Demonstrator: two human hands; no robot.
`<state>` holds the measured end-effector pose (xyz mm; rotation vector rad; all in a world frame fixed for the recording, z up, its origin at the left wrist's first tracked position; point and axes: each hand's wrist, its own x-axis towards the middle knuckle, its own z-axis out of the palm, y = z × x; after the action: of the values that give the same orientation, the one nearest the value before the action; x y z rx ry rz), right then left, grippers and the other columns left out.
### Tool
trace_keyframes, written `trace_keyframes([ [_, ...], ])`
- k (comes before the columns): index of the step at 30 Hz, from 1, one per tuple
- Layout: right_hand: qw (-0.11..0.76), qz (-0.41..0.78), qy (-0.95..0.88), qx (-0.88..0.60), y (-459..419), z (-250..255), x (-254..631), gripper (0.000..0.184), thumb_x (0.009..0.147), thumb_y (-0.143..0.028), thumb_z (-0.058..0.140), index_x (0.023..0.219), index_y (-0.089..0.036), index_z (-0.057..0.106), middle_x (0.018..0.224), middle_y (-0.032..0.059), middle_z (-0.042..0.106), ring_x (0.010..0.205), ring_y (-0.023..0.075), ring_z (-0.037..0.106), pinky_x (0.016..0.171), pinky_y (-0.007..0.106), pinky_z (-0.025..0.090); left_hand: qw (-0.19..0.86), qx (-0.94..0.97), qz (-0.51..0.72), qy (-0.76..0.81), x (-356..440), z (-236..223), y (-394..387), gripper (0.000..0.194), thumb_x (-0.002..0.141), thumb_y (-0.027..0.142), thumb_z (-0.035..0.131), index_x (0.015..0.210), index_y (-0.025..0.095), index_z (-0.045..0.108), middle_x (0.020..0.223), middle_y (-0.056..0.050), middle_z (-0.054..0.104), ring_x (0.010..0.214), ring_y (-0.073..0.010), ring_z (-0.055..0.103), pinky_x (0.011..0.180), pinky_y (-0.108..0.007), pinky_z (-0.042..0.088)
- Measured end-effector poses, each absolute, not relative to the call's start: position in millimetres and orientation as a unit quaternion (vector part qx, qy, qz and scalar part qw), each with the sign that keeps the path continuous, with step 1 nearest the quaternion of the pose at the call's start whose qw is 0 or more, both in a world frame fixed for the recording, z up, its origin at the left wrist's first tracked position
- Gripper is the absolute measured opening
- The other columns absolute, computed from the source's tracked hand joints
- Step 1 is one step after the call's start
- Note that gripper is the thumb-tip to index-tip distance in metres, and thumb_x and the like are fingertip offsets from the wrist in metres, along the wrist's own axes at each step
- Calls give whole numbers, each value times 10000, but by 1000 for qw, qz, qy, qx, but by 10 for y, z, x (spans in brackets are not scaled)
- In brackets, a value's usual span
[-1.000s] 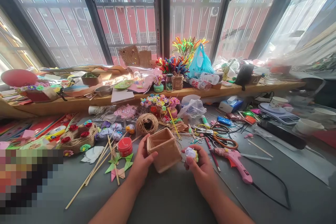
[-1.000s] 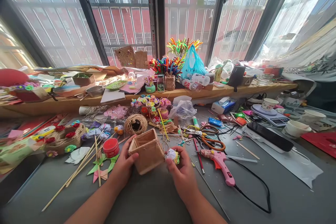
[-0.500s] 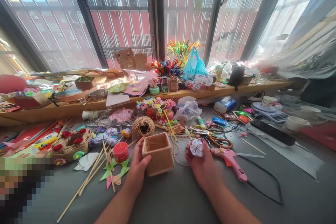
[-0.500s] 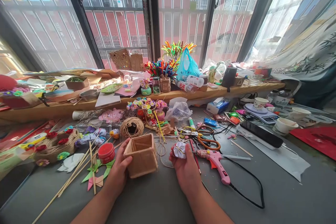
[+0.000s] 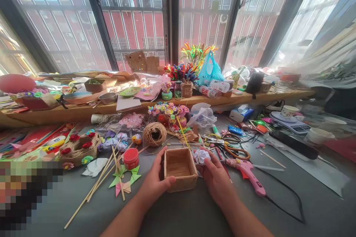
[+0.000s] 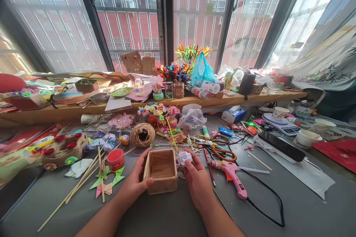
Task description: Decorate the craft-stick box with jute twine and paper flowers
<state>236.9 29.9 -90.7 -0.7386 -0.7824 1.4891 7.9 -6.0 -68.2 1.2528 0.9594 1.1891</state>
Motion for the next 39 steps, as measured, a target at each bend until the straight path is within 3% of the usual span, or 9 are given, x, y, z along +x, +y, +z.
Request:
trace_keyframes([
  [3,594,636,-356,-341,290,-927,2412,503,809,-476,874,1260,-340,698,967,13,768,823,239,716,735,385,591,570,548,483,376,75,-677,-76,1187,702,656,896,1655,295,289,1615,-178,501,1492,-449,463,1208,-577,409],
  [8,629,540,-397,-394,342,-753,2551,464,834,-465,830,1256,-328,694,1127,27,750,933,236,696,802,363,568,582,580,459,336,60,-716,-88,1135,701,646,905,1626,293,350,1632,-178,472,1504,-432,452,1218,-550,395],
  [12,539,438,-582,-423,483,-426,2512,481,867,-388,773,1326,-294,664,1258,60,727,1022,259,680,896,401,550,579,600,445,327,56,-721,-79,1082,717,664,890,1611,308,394,1644,-176,462,1501,-438,458,1207,-570,407],
  [16,434,345,-712,-431,651,-202,2313,378,868,-270,711,1246,-267,697,1198,69,737,967,259,683,872,420,553,542,623,451,338,45,-723,-75,1101,706,701,877,1623,319,402,1718,-160,354,1521,-455,423,1232,-583,374],
  [23,376,323,-810,-312,649,-163,2209,499,834,-131,710,1300,-309,700,1382,69,668,1322,279,608,1138,454,475,552,615,443,348,30,-802,-52,1239,659,710,902,1658,261,322,1676,-207,413,1507,-480,422,1201,-625,398],
  [29,350,335,-826,-289,639,-149,2247,363,923,-225,709,1274,-320,715,1380,71,687,1325,285,625,1111,452,524,549,621,436,351,41,-768,-35,1142,647,698,914,1583,250,436,1643,-194,451,1459,-475,471,1186,-618,413],
  [36,330,318,-826,-330,617,-199,2256,659,881,-192,710,1511,-295,546,1496,101,631,1372,293,600,1134,480,518,559,616,440,338,72,-698,-49,1110,662,680,915,1570,248,445,1611,-189,484,1433,-470,498,1165,-597,437],
  [39,329,316,-839,-298,626,-198,2267,572,856,-150,700,1408,-279,624,1481,106,627,1384,289,594,1132,452,520,553,620,441,339,80,-682,-46,1074,667,662,921,1545,244,467,1584,-182,509,1419,-458,514,1168,-587,434],
])
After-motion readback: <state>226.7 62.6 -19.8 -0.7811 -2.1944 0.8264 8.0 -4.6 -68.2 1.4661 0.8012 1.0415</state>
